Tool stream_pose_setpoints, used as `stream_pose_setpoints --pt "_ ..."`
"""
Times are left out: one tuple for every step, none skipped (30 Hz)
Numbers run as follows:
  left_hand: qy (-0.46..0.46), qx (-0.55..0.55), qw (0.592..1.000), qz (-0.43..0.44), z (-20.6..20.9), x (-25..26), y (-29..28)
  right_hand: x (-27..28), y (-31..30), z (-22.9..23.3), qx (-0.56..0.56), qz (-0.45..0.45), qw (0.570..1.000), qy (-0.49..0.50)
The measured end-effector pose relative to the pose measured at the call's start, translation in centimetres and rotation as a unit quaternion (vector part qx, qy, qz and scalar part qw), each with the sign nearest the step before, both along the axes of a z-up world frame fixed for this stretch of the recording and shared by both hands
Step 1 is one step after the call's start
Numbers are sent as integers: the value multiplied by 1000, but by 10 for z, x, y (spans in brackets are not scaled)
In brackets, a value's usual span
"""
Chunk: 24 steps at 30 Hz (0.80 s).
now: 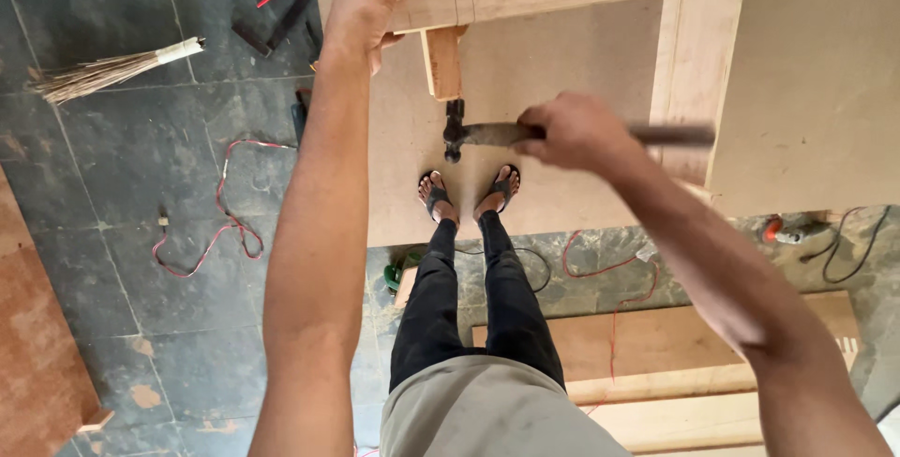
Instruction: The person assembles wooden structures on a workshop floor by aligning plywood boards and hammering nails into marked lines. They use a hammer to drive nails into joints and a chisel to adjust the positioning of wood pieces.
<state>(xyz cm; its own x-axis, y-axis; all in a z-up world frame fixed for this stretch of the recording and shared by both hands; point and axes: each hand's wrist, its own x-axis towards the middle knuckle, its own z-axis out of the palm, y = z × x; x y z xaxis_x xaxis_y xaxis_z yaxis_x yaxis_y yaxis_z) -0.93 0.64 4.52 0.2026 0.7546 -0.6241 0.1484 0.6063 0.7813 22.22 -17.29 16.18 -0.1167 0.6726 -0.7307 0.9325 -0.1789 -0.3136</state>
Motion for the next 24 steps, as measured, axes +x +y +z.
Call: stream_pose_setpoints --pt "-1 3 1000 1 0 1 3 0 -2 -4 3 1 1000 -1" --pt "8 6 1000 5 0 2 6 -2 -8 -8 17 63 998 -9" --pt "19 3 1000 8 -1 1 2 -6 -19 -10 24 124 992 -15" --pt "20 0 1000 6 -1 0 -2 -11 -27 -14 21 123 992 -13" --pt "17 0 1000 5 0 1 -1 -15 -30 -16 12 160 987 -24" --pt "13 0 1000 3 1 0 -1 -18 -32 -17 2 196 980 -35" --pt "13 0 1000 1 2 0 -1 -21 -35 -15 2 195 980 -36" --pt "15 -1 1000 0 4 0 -2 -23 -38 -12 13 187 982 -15" --pt "17 0 1000 0 5 0 -1 -24 -37 -9 26 180 983 6" --pt "17 1 1000 0 7 0 -1 -26 -32 -6 27 180 983 6" --pt "21 4 1000 3 8 1 -2 -27 -25 -2 -45 181 982 -5" --pt "26 8 1000 6 9 0 -2 -26 -17 1 -117 182 976 -15" --pt "25 6 1000 5 9 0 -3 -20 -7 5 -119 181 976 -14" --pt "26 5 1000 4 8 -1 -3 -10 5 8 -67 123 990 -24" --pt "25 5 1000 4 8 -1 -3 -3 11 11 -14 67 997 -34" --pt "24 4 1000 4 7 -1 -4 -1 7 14 -15 68 997 -36" --pt "26 1 1000 2 7 -2 -1 -3 4 14 12 93 995 -41" --pt "29 -2 1000 0 6 -3 2 -5 2 13 38 119 991 -46" --pt "29 -5 1000 -2 4 -4 1 -8 -3 11 35 118 991 -46" --pt "26 -8 1000 0 1 -5 1 -11 -8 8 14 137 989 -51" --pt "23 -9 1000 3 -2 -7 1 -13 -11 5 -5 157 986 -56" --pt "24 -10 1000 2 -6 -5 3 -14 -14 3 -6 157 986 -55" --pt "16 87 996 11 -10 -2 2 -16 -19 1 -7 168 984 -58" --pt "9 184 983 18 -14 0 -3 -20 -25 -1 -8 178 982 -61"
